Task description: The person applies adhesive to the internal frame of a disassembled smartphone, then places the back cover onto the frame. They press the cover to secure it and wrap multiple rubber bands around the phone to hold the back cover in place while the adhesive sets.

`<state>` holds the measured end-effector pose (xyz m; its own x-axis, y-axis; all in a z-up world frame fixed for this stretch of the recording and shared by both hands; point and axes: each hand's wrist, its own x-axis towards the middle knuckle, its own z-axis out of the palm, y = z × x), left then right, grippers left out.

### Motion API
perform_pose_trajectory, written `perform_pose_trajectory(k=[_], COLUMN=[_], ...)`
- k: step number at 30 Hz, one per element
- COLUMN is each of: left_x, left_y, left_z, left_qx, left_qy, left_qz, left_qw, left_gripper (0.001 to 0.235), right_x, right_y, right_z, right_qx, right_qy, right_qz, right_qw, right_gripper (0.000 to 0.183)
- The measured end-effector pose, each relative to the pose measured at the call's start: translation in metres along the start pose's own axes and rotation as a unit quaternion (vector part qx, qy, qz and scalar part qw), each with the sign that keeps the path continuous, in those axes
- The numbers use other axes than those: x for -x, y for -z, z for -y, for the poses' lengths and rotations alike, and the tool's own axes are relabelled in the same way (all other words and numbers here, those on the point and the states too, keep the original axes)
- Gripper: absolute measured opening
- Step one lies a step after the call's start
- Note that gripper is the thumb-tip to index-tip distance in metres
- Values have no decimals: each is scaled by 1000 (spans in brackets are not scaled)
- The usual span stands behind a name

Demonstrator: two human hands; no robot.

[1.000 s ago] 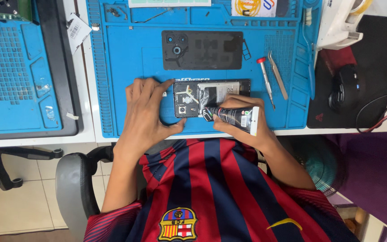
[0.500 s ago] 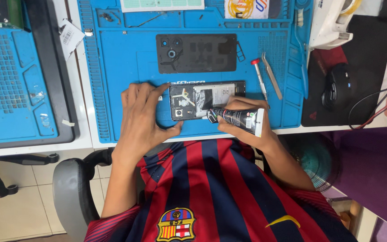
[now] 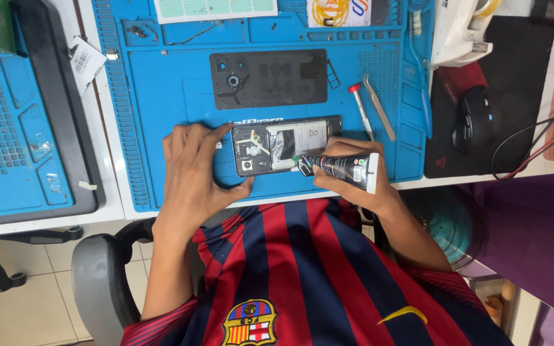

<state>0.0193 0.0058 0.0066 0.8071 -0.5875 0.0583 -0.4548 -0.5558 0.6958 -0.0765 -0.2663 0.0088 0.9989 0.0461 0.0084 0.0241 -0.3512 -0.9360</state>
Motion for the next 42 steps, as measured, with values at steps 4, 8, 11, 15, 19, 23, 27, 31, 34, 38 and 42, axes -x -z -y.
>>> perform_pose_trajectory(k=[4,8,11,15,19,23,27,31,34,38,42], left_x=[0,-1,-1,-1,-2,-1,-1,-1,-1,0,-1], left_y=[0,-1,-1,-1,0,0,-1,-1,-2,-2,-3], left_z=[0,0,0,-1,-2,-2,-3,-3,-2,-2,-2], left_qx=[-2,-3,-5,-8,-9,-11,-11,-16,-19,-19,-18], left_qy=[0,5,5,2,8,9,15,12,9,11,17], left_qz=[0,4,3,-1,5,4,5,3,2,2,5], left_qw=[1000,1000,1000,1000,1000,1000,1000,1000,1000,1000,1000], left_gripper=[81,81,80,80,81,81,81,81,81,81,82], right_x=[2,3,4,7,9,11,13,15,17,20,22], right_y=[4,7,10,12,15,16,18,20,22,26,27], right_z=[-1,-4,-4,-4,-6,-9,-10,-11,-12,-13,-16], right_qx=[8,13,15,15,10,16,8,27,25,19,17], right_qy=[-3,3,-1,-14,-16,-19,0,-17,-24,-30,-35], right_qz=[0,0,-2,-6,-5,-13,-20,-27,-32,-37,-40], right_qw=[1000,1000,1000,1000,1000,1000,1000,999,999,999,998], right_gripper=[16,16,15,15,15,16,15,15,16,16,16])
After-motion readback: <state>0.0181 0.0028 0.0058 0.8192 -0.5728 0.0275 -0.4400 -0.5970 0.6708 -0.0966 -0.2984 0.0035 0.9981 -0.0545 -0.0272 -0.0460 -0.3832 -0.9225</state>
